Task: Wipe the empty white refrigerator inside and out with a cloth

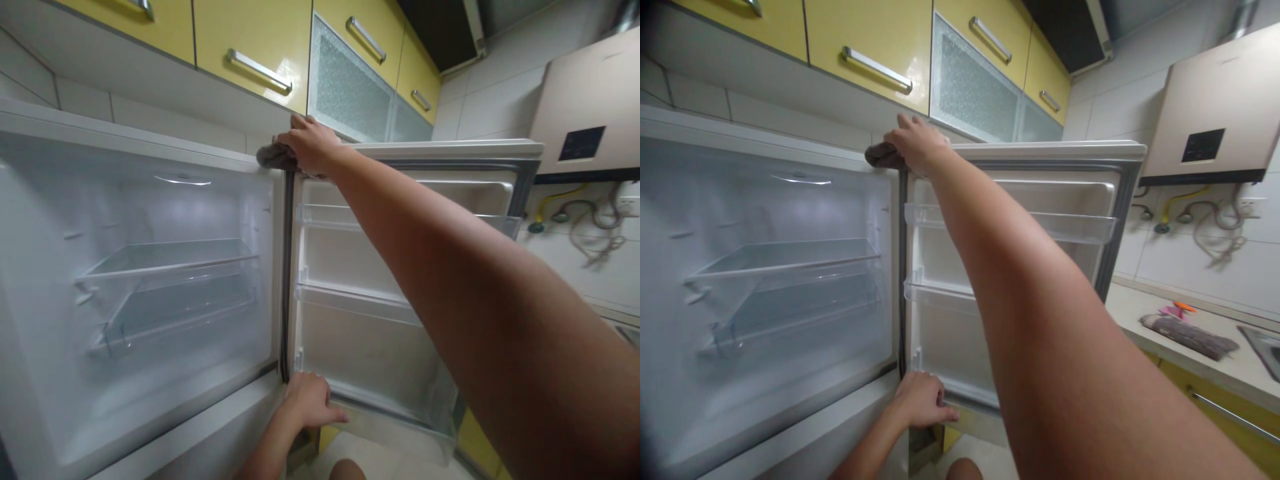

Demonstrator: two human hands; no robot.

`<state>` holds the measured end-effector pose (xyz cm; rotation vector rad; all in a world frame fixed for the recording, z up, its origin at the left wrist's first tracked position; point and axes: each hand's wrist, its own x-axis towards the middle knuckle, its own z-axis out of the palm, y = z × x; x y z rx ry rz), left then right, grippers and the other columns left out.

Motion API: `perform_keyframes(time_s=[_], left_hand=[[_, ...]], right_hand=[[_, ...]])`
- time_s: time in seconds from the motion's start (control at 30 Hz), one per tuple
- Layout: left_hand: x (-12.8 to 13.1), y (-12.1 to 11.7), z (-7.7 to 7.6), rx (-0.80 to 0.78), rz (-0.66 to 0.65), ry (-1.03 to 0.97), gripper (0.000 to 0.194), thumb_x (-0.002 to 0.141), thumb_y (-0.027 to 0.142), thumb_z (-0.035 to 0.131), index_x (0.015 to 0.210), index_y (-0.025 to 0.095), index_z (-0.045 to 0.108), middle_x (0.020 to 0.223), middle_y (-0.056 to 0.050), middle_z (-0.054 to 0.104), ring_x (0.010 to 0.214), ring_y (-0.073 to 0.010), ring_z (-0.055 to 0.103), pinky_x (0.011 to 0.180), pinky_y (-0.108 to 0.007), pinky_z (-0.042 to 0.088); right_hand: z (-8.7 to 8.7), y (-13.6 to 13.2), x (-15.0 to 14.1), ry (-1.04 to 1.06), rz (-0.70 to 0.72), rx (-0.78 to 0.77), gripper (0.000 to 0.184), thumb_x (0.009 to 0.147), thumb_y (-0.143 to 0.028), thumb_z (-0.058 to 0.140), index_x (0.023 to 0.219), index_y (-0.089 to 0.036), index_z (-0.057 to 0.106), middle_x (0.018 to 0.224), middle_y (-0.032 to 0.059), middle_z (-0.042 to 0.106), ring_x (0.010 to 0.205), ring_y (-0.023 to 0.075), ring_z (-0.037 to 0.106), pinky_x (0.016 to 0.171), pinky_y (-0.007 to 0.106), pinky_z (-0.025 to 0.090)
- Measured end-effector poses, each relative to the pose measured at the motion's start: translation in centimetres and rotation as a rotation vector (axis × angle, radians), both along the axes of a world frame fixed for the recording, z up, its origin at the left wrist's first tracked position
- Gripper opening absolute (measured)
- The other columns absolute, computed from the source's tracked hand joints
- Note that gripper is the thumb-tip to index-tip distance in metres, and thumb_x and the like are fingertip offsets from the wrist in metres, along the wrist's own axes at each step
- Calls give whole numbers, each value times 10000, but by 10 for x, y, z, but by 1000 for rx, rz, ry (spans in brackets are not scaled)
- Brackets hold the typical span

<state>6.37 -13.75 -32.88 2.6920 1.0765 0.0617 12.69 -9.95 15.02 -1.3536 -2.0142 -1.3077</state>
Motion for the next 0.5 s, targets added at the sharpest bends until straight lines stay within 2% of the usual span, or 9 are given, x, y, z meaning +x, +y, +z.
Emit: perform_keyframes(time_s=[0.1,0.2,0.27,0.37,0.43,0.5], left_hand=[[-3,0,-1,8,-5,-11,676,793,863,712,951,236,908,994,-172,869,1039,-422,818,900,-462,595],[-4,0,-3,14,-17,-19,640,809,834,722,952,237,903,996,-160,871,1029,-404,821,889,-442,585],[-5,0,-5,18,-30,-25,619,824,811,721,961,235,899,1003,-154,872,1028,-395,820,887,-436,580],[-3,0,-6,27,-47,-28,599,845,789,714,961,230,897,1008,-157,870,1034,-396,817,904,-449,579],[0,0,-6,35,-53,-30,605,863,788,694,954,226,899,1015,-173,867,1046,-406,814,919,-465,583],[2,-1,-6,46,-52,-38,621,882,790,669,945,218,903,1015,-191,863,1050,-419,813,918,-480,590]], right_hand=[[13,-13,44,-22,-93,31,417,885,-327,277,501,-213,160,1311,150,618,1383,153,580,913,173,446],[34,-35,94,38,-223,71,436,852,-433,279,521,-280,39,1319,208,636,1352,158,595,901,242,440],[49,-58,129,105,-324,68,463,835,-457,313,487,-293,55,1228,241,683,1324,191,620,898,331,449],[61,-100,183,217,-477,70,441,796,-402,219,386,-278,118,1035,275,707,1264,222,655,811,474,442],[59,-129,218,300,-557,103,452,776,-383,159,343,-253,147,1034,308,694,1264,234,649,800,534,425],[46,-154,252,391,-604,181,490,806,-422,183,349,-245,184,1120,361,665,1289,277,633,803,554,402]])
